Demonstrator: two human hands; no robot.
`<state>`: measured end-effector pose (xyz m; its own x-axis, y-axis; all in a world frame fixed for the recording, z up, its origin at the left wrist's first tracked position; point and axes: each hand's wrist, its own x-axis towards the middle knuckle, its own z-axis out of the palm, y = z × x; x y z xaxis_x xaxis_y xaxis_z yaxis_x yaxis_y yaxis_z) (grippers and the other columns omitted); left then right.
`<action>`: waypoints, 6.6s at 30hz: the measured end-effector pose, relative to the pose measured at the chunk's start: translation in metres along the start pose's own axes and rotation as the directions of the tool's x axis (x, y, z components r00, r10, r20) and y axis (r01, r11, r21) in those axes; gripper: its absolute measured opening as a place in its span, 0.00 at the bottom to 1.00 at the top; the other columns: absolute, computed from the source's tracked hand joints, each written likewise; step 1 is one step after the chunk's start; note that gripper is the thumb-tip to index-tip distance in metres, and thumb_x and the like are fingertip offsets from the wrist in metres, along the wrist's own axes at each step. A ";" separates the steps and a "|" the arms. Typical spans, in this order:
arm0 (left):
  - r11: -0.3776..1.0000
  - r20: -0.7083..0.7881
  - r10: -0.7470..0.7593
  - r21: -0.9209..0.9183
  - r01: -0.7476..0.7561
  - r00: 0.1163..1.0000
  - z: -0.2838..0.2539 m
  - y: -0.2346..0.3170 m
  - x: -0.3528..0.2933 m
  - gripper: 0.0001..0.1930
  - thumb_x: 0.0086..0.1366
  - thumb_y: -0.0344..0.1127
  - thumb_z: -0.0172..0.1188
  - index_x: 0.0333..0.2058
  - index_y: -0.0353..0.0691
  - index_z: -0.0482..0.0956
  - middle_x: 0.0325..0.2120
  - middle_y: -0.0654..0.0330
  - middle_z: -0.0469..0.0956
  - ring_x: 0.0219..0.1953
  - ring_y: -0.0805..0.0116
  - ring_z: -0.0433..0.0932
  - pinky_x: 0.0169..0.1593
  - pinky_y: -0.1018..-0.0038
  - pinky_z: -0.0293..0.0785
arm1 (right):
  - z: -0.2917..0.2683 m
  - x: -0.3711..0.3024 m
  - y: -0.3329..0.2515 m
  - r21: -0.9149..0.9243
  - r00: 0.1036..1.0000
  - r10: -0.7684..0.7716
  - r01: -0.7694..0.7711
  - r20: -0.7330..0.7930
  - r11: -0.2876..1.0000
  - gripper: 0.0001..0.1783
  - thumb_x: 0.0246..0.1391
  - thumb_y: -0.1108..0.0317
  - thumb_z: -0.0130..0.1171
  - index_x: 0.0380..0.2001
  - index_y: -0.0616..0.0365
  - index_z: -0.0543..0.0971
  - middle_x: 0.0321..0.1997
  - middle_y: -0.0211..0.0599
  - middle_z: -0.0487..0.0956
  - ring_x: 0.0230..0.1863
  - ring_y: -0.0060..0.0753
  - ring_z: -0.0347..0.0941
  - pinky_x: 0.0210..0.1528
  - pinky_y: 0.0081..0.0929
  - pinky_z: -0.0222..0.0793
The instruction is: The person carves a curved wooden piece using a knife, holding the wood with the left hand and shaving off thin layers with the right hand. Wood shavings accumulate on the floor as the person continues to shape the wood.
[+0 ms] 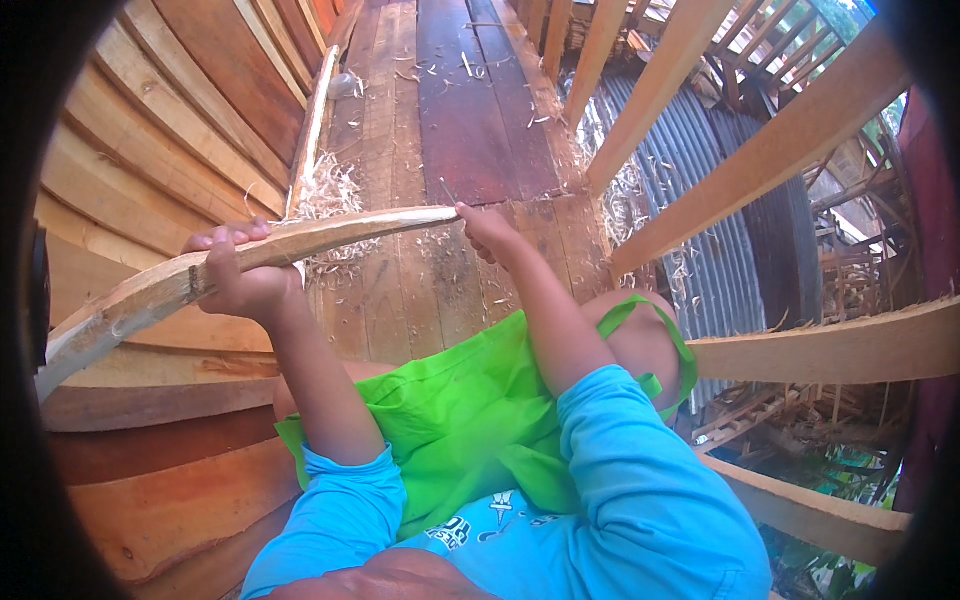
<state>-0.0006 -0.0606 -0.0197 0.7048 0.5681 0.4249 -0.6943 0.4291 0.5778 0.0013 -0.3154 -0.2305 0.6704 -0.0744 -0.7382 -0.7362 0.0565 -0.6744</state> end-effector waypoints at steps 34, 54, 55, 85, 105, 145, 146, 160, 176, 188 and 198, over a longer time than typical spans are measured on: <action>0.998 0.187 -0.021 -0.061 0.033 0.982 -0.009 0.058 0.022 0.11 0.49 0.28 0.52 0.32 0.42 0.64 0.16 0.63 0.63 0.17 0.72 0.65 0.25 0.72 0.69 | -0.004 -0.067 -0.068 -0.578 0.858 -0.439 0.223 -0.265 0.785 0.35 0.55 0.36 0.47 0.32 0.61 0.82 0.21 0.41 0.77 0.26 0.36 0.76 0.30 0.37 0.70; 0.990 0.313 -0.050 -0.107 0.088 0.949 -0.020 0.065 0.035 0.12 0.49 0.26 0.51 0.34 0.39 0.63 0.17 0.60 0.64 0.17 0.71 0.66 0.24 0.74 0.69 | 0.193 -0.043 -0.226 -0.922 0.486 -0.794 0.070 0.366 -0.381 0.10 0.49 0.69 0.57 0.35 0.54 0.83 0.36 0.35 0.83 0.39 0.39 0.81 0.34 0.38 0.75; 0.990 0.313 -0.046 -0.109 0.084 0.949 -0.021 0.064 0.036 0.12 0.49 0.25 0.51 0.34 0.39 0.63 0.16 0.60 0.64 0.17 0.71 0.66 0.24 0.74 0.69 | 0.196 -0.047 -0.226 -0.918 0.508 -0.777 0.075 0.371 -0.390 0.12 0.49 0.68 0.57 0.38 0.54 0.83 0.38 0.36 0.83 0.40 0.40 0.81 0.35 0.40 0.75; 0.998 0.245 0.031 0.052 -0.045 0.969 -0.029 0.077 0.043 0.09 0.47 0.24 0.53 0.28 0.42 0.67 0.16 0.63 0.64 0.19 0.73 0.65 0.26 0.73 0.67 | 0.035 -0.004 0.039 -0.795 0.801 -0.441 -0.071 -0.405 0.602 0.28 0.45 0.70 0.56 0.49 0.75 0.64 0.44 0.66 0.76 0.50 0.56 0.74 0.51 0.39 0.71; 0.998 0.227 -0.035 -0.052 0.048 0.973 -0.037 0.084 0.049 0.11 0.46 0.22 0.53 0.30 0.39 0.66 0.17 0.61 0.65 0.18 0.74 0.65 0.24 0.73 0.69 | 0.072 -0.005 0.042 -0.793 0.655 -0.590 -0.025 -0.473 0.608 0.10 0.51 0.76 0.49 0.29 0.65 0.80 0.34 0.57 0.80 0.39 0.57 0.78 0.40 0.45 0.75; 0.991 0.352 -0.056 0.130 0.010 0.934 -0.046 0.104 0.058 0.13 0.48 0.28 0.51 0.34 0.39 0.62 0.18 0.60 0.62 0.19 0.71 0.64 0.28 0.72 0.68 | 0.087 0.036 0.042 -0.584 0.569 -0.599 0.238 -0.563 0.776 0.12 0.36 0.63 0.63 0.16 0.63 0.79 0.22 0.51 0.79 0.28 0.46 0.78 0.34 0.36 0.74; 0.992 0.354 -0.058 0.125 0.014 0.934 -0.045 0.104 0.057 0.13 0.48 0.28 0.51 0.34 0.39 0.62 0.18 0.60 0.62 0.19 0.71 0.64 0.28 0.72 0.68 | 0.087 0.038 0.041 -0.551 0.534 -0.576 0.227 -0.619 0.803 0.11 0.37 0.64 0.63 0.16 0.63 0.79 0.23 0.52 0.79 0.28 0.46 0.79 0.34 0.36 0.74; 0.996 0.367 -0.073 0.080 0.046 0.927 -0.045 0.105 0.057 0.12 0.49 0.30 0.52 0.33 0.41 0.62 0.18 0.62 0.62 0.19 0.72 0.64 0.28 0.73 0.66 | 0.096 0.045 0.012 -0.550 0.566 -0.718 0.477 -0.404 0.686 0.12 0.45 0.65 0.59 0.24 0.65 0.77 0.24 0.51 0.79 0.29 0.49 0.79 0.36 0.40 0.73; 0.991 0.421 -0.123 0.100 0.089 0.899 -0.046 0.104 0.058 0.09 0.51 0.32 0.51 0.31 0.43 0.63 0.21 0.61 0.62 0.22 0.72 0.62 0.32 0.72 0.62 | 0.078 0.067 -0.025 -0.682 0.727 -0.540 0.136 -0.424 0.718 0.15 0.48 0.67 0.53 0.37 0.62 0.81 0.40 0.54 0.80 0.45 0.54 0.76 0.50 0.41 0.71; 0.992 0.387 -0.117 0.080 0.093 0.914 -0.050 0.105 0.057 0.11 0.51 0.30 0.52 0.34 0.41 0.63 0.19 0.61 0.63 0.21 0.71 0.64 0.29 0.72 0.66 | 0.039 0.041 0.021 -0.485 0.493 -0.417 -0.011 -0.763 0.875 0.22 0.44 0.62 0.62 0.42 0.66 0.79 0.44 0.52 0.80 0.44 0.49 0.78 0.46 0.36 0.74; 0.994 0.420 -0.106 0.035 0.100 0.901 -0.054 0.114 0.057 0.08 0.53 0.31 0.51 0.31 0.43 0.64 0.21 0.62 0.63 0.23 0.71 0.63 0.32 0.71 0.63 | 0.106 0.012 0.034 -0.742 0.816 -0.578 0.384 -0.005 0.549 0.14 0.46 0.67 0.55 0.35 0.62 0.80 0.34 0.58 0.79 0.38 0.54 0.77 0.40 0.40 0.73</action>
<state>-0.0470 0.0582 0.0329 0.7700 0.1715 0.6146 -0.6144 0.4588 0.6418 -0.0058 -0.2086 -0.2636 0.9721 -0.0983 -0.2128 -0.2149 -0.7362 -0.6417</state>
